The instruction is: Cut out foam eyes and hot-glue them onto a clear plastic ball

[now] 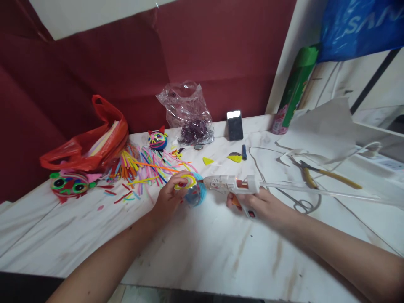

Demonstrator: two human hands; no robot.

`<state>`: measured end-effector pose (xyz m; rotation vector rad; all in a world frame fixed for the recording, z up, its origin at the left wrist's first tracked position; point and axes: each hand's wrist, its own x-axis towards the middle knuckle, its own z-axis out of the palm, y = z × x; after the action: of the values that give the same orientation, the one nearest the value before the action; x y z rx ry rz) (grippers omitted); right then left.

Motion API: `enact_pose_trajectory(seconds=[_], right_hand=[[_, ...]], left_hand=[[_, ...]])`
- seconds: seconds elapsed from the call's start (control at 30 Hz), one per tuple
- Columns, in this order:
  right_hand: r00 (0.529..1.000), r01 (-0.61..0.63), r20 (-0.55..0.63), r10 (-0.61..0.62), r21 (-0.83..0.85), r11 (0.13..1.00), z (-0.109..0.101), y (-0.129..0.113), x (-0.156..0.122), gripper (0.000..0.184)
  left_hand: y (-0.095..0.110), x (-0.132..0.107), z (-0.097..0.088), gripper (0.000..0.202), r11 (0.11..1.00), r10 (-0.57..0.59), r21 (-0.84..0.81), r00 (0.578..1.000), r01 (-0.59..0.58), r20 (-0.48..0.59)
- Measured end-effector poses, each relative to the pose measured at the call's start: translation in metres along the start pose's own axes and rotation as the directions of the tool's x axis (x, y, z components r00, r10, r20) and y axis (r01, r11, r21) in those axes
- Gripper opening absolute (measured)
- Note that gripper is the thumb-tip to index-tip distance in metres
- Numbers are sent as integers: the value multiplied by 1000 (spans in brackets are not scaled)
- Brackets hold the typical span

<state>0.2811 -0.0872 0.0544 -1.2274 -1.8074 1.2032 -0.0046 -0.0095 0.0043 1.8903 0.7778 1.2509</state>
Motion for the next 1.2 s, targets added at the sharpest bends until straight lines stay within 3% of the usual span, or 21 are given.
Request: enact_pose_trajectory(seconds=[0.13, 0.3, 1.2], right_hand=[[1000, 27, -12, -28, -29, 999, -1, 3, 0, 32], [999, 46, -5, -46, -60, 997, -2, 3, 1, 33], [998, 66, -7, -67, -124, 990, -4, 10, 0, 39]], left_hand=[[6, 1, 3, 16, 999, 47, 8, 998, -47, 34], [11, 3, 4, 13, 972, 192, 133, 981, -196, 38], [15, 4, 5, 14, 978, 152, 137, 986, -161, 69]])
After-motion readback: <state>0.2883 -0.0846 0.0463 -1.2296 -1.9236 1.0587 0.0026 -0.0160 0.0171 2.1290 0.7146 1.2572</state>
